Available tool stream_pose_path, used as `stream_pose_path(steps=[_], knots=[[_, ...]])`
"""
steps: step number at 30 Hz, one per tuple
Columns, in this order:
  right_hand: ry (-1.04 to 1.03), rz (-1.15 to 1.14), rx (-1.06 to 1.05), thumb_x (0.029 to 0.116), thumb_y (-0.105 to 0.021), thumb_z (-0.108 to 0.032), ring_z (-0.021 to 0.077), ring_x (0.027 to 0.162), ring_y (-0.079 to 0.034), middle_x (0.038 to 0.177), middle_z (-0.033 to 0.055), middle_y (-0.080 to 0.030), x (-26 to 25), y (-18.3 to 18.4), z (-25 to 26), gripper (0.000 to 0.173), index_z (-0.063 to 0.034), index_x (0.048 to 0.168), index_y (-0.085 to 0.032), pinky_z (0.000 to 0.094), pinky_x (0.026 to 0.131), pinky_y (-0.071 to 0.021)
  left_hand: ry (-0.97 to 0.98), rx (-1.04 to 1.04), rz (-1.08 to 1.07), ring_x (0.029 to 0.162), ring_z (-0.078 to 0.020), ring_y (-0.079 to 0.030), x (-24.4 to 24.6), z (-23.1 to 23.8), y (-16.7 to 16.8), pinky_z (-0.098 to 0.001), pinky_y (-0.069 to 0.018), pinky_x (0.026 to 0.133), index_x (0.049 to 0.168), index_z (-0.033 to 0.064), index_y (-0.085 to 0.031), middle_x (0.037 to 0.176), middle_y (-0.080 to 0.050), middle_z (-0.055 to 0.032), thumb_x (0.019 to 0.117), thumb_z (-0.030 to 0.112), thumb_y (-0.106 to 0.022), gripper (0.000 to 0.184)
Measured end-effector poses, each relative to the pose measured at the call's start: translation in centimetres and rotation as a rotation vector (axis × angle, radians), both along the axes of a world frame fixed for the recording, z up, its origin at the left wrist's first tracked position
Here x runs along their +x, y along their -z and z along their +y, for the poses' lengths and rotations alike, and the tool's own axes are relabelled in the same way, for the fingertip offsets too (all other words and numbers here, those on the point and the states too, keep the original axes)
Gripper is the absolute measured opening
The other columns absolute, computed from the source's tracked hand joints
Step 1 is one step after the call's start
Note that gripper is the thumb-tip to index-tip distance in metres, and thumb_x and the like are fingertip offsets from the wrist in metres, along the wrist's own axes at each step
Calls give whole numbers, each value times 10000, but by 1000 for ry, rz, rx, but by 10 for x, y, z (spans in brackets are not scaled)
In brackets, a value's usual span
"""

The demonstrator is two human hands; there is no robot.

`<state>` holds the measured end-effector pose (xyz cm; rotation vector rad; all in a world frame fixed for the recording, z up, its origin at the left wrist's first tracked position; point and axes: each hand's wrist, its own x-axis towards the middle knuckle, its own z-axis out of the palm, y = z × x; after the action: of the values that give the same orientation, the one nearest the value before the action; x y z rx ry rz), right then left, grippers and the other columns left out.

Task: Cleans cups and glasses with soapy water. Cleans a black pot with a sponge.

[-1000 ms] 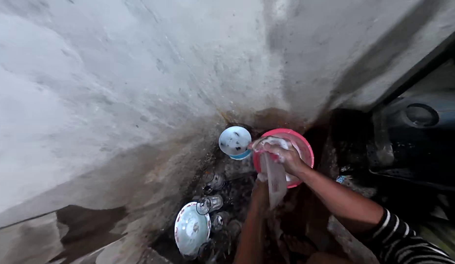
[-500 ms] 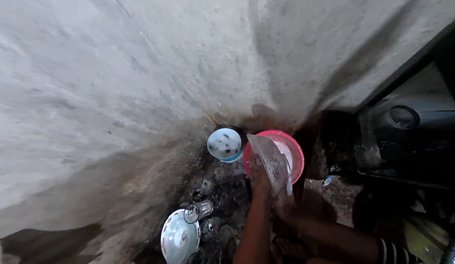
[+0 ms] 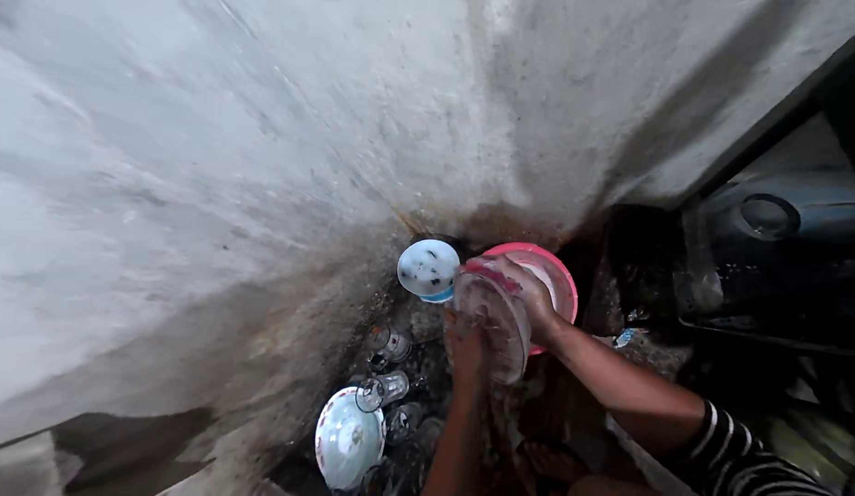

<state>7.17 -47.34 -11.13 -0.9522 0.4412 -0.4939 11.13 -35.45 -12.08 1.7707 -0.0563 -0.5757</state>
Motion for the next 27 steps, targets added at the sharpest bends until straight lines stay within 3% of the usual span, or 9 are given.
stream_pose_path(steps=[3,5,9,11,15,18,21,24,27], knots=[[24,-55,290,1128,-176,-381,158,1195,-644,1316,98,-657,-16,18,32,567,-43,1477,-468,368,1020,-551,-45,167,-120,1129,-254,-629,1,0,2,-443,-535,977,1463,-11,-427,1270,-615,-213,1023,263,-619,553],[80,-3,352,1115,-139,-484,184,1147,-678,1258,99,-694,-27,18,49,635,-63,1442,-483,401,966,-585,-33,335,-204,1215,-323,-600,10,0,-4,-497,-487,1046,1484,-32,-411,1307,-606,-250,1036,304,-602,592],[41,32,-112,1114,-321,-405,191,1311,-588,1493,126,-541,-40,23,29,604,-17,1577,-319,388,1078,-534,32,521,-377,1230,-368,-613,28,20,-10,-517,-472,1073,1517,-66,-367,1311,-618,-281,1029,268,-614,641],[-64,69,-428,1081,-475,-299,179,1279,-613,1512,147,-516,-35,11,5,581,-19,1574,-348,360,1052,-559,50,523,-467,1074,-346,-680,35,31,-12,-517,-536,965,1481,-57,-410,1163,-677,-251,1016,246,-628,597],[-436,162,-701,1026,-485,-306,193,1405,-481,1647,88,-338,-16,-6,-18,654,-261,1645,-277,418,1119,-471,215,587,-720,868,-368,-734,38,45,-28,-552,-589,793,1295,-48,-589,966,-729,-219,1012,168,-616,356],[-555,220,-1280,1029,-589,-282,220,1272,-606,1516,76,-521,4,-21,-13,586,-278,1586,-403,456,1064,-514,406,616,-1046,803,-375,-751,40,50,-32,-542,-615,705,1252,-14,-672,987,-749,-206,966,48,-602,301],[-473,183,-1477,1000,-648,-268,273,1041,-702,1184,106,-706,23,-32,-8,347,-170,1332,-662,511,876,-576,340,593,-1162,704,-345,-744,42,52,-35,-497,-611,628,1161,-34,-673,860,-743,-178,963,84,-620,236],[-173,121,-1340,903,-743,-204,226,876,-718,949,88,-728,34,-19,-6,224,-74,1084,-719,461,778,-601,142,548,-1020,753,-294,-754,40,51,-41,-468,-613,673,1159,-27,-666,889,-755,-158,965,159,-675,269],[98,155,-720,863,-827,-192,132,797,-716,957,65,-742,34,-3,11,318,-33,1108,-704,336,736,-632,-205,264,-854,874,-133,-743,38,41,-31,-320,-613,822,1230,-62,-651,999,-755,-133,987,132,-661,311]])
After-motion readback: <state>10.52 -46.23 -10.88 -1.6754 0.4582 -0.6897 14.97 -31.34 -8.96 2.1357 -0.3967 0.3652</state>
